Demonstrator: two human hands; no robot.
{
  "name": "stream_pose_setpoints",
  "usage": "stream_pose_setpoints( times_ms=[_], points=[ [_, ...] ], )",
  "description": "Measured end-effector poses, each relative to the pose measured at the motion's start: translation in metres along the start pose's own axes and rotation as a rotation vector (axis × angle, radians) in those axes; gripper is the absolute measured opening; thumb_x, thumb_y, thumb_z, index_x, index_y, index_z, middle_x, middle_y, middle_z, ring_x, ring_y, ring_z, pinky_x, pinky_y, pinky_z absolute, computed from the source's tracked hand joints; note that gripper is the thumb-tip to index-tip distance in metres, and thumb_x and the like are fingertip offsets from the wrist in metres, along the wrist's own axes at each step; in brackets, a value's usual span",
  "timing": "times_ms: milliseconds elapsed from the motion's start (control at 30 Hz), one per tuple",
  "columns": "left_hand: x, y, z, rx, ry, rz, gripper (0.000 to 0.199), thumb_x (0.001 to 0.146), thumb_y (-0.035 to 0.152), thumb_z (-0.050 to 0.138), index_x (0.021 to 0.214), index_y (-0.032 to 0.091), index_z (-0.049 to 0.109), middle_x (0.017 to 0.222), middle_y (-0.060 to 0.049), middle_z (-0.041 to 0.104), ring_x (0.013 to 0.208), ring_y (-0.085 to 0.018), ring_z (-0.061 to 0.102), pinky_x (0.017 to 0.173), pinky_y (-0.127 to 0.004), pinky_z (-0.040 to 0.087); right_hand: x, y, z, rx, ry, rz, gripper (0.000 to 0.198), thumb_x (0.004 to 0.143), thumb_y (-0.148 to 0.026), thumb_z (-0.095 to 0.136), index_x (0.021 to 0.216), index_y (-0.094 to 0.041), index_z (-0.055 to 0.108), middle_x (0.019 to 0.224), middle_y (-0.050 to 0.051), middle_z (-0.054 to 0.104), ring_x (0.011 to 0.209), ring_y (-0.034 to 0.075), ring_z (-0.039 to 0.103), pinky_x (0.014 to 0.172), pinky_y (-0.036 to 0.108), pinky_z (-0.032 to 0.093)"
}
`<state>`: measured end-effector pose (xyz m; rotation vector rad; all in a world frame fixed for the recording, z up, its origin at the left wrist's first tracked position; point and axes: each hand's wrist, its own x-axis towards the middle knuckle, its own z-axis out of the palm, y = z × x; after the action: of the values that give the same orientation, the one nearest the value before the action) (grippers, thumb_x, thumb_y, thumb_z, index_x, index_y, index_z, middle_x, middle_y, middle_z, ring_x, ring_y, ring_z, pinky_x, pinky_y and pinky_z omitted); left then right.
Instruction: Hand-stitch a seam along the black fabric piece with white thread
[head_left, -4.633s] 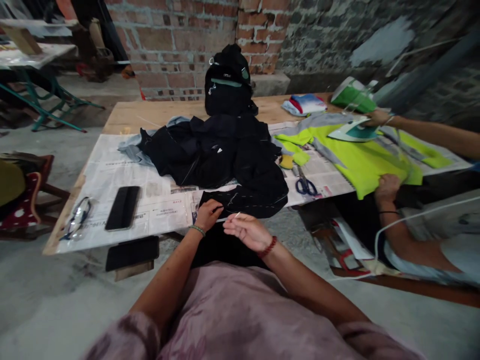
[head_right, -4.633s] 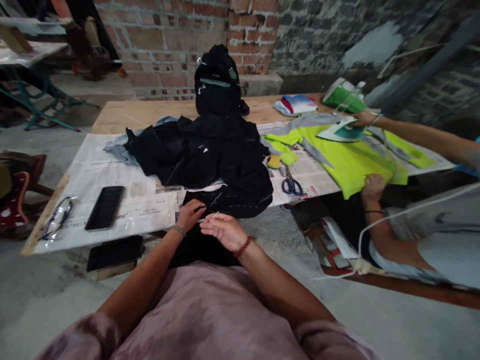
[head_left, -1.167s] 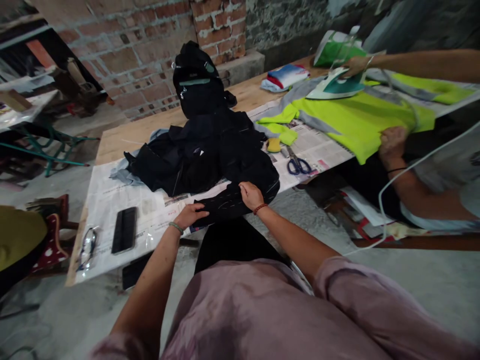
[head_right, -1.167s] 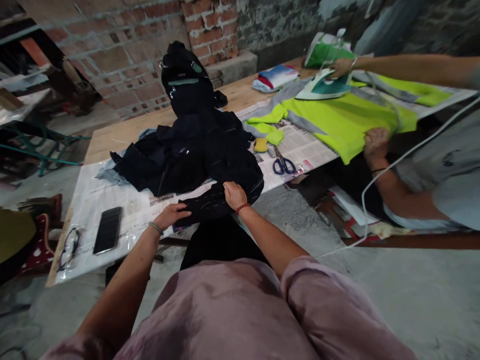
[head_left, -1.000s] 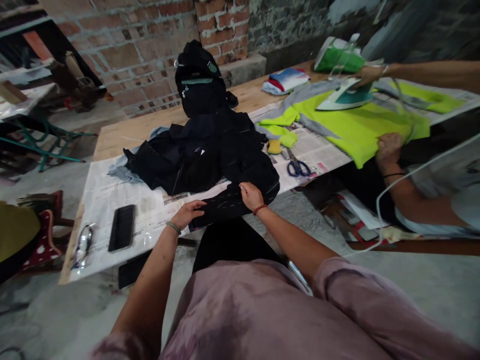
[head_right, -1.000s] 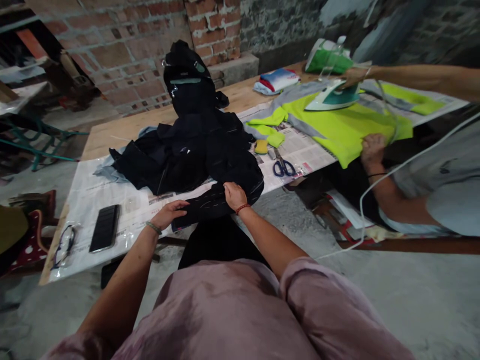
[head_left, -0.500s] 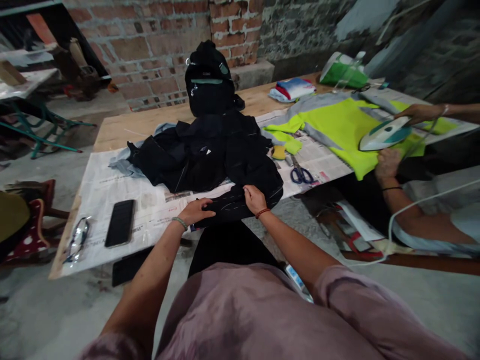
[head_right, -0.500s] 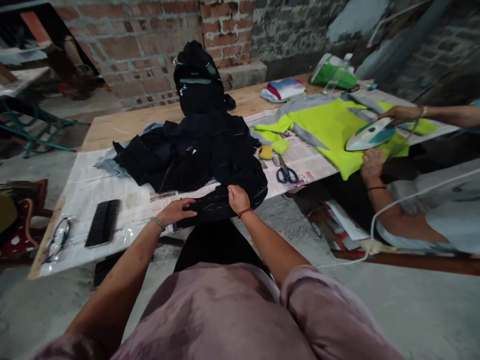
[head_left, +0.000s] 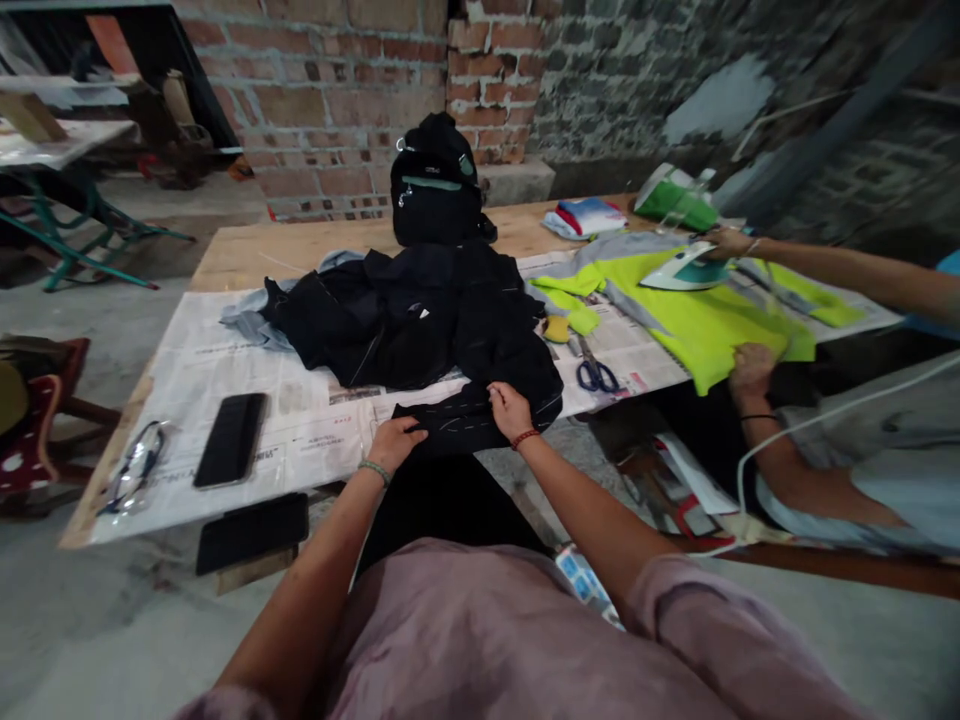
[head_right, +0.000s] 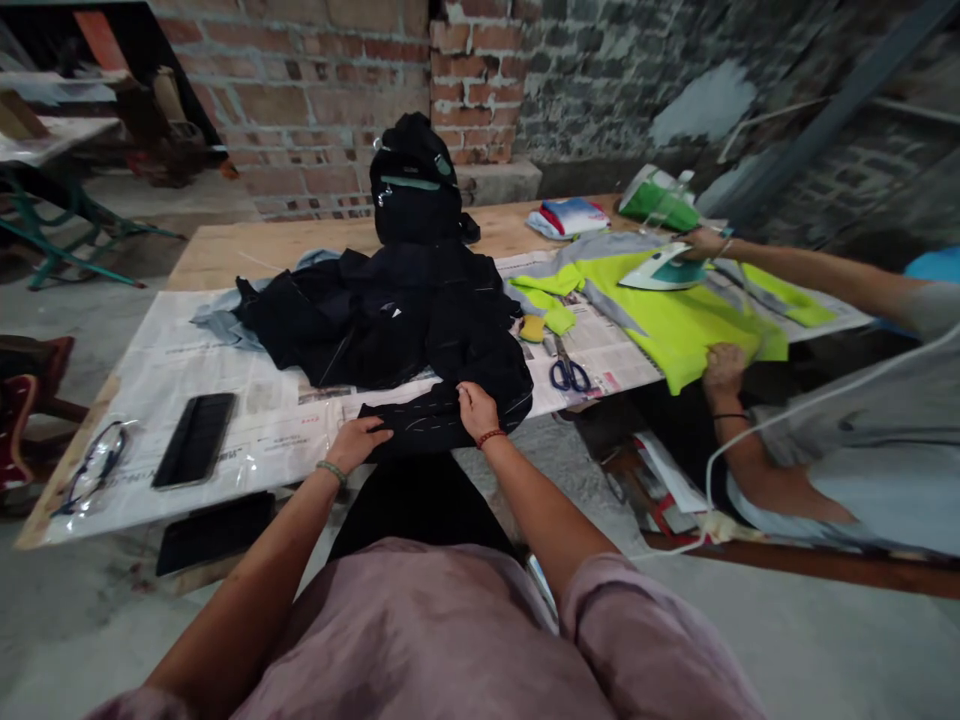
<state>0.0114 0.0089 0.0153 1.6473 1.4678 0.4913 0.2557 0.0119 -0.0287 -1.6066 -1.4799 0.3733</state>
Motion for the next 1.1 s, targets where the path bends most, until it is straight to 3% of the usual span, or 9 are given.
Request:
stream_pose_setpoints(
  times_ms=[133, 233, 300, 433, 533, 700, 1100],
  points=[
    [0.001, -0.008, 0.001, -0.082, 0.012, -0.031, 0.026, 0.064, 0.033, 0.060, 0.083, 0.017, 0.067, 0.077, -0.001, 0.066, 0.073, -0.015, 0.059, 0.065, -0.023, 0.044, 0.006, -0.020, -0.013, 0.215, -0.043, 0.251, 0.027, 0.079, -0.034, 0.038, 0.088, -0.016, 0.057, 0.063, -0.001, 0.054, 0.050, 0.009, 0.051, 0.051, 0.021, 0.043],
    [0.003, -0.013, 0.001, -0.110, -0.021, 0.005, 0.028, 0.064, 0.035, 0.059, 0.085, 0.017, 0.066, 0.076, 0.000, 0.066, 0.071, -0.014, 0.058, 0.064, -0.022, 0.044, -0.005, -0.053, -0.027, 0.353, -0.049, 0.204, 0.029, 0.079, -0.037, 0.041, 0.092, -0.017, 0.055, 0.065, -0.001, 0.053, 0.050, 0.007, 0.051, 0.050, 0.019, 0.041],
    [0.003, -0.016, 0.002, -0.119, -0.040, 0.032, 0.027, 0.065, 0.035, 0.058, 0.083, 0.018, 0.066, 0.073, 0.001, 0.065, 0.066, -0.013, 0.057, 0.061, -0.022, 0.043, -0.022, -0.074, -0.030, 0.388, -0.136, 0.139, 0.028, 0.079, -0.037, 0.042, 0.095, -0.018, 0.055, 0.066, -0.002, 0.054, 0.050, 0.007, 0.050, 0.051, 0.019, 0.041],
    [0.004, -0.020, 0.003, -0.111, -0.041, 0.084, 0.026, 0.066, 0.035, 0.056, 0.082, 0.018, 0.067, 0.070, 0.003, 0.064, 0.062, -0.012, 0.056, 0.057, -0.021, 0.042, -0.068, -0.090, -0.010, 0.361, -0.445, 0.229, 0.027, 0.080, -0.035, 0.040, 0.092, -0.019, 0.058, 0.053, -0.005, 0.047, 0.039, 0.005, 0.040, 0.041, 0.017, 0.032],
    [0.002, -0.021, 0.004, -0.102, -0.020, 0.127, 0.026, 0.067, 0.034, 0.055, 0.083, 0.018, 0.067, 0.071, 0.003, 0.064, 0.063, -0.012, 0.056, 0.058, -0.021, 0.042, -0.088, -0.084, 0.014, 0.308, -0.560, 0.268, 0.028, 0.080, -0.033, 0.039, 0.091, -0.018, 0.059, 0.047, -0.006, 0.042, 0.040, 0.006, 0.037, 0.041, 0.017, 0.031],
    [-0.001, -0.021, 0.007, -0.072, 0.030, 0.151, 0.025, 0.068, 0.034, 0.055, 0.083, 0.018, 0.067, 0.074, 0.001, 0.065, 0.068, -0.013, 0.057, 0.060, -0.021, 0.043, -0.088, -0.078, 0.034, 0.256, -0.567, 0.231, 0.026, 0.080, -0.030, 0.039, 0.087, -0.017, 0.061, 0.047, -0.005, 0.042, 0.044, 0.007, 0.038, 0.045, 0.018, 0.031],
    [-0.005, -0.013, 0.008, -0.034, 0.061, 0.087, 0.027, 0.068, 0.033, 0.057, 0.089, 0.018, 0.066, 0.079, 0.000, 0.066, 0.069, -0.013, 0.058, 0.065, -0.023, 0.045, -0.078, -0.074, 0.039, 0.211, -0.523, 0.149, 0.026, 0.080, -0.027, 0.038, 0.086, -0.017, 0.062, 0.065, 0.000, 0.057, 0.062, 0.011, 0.050, 0.058, 0.021, 0.037]
  ],
)
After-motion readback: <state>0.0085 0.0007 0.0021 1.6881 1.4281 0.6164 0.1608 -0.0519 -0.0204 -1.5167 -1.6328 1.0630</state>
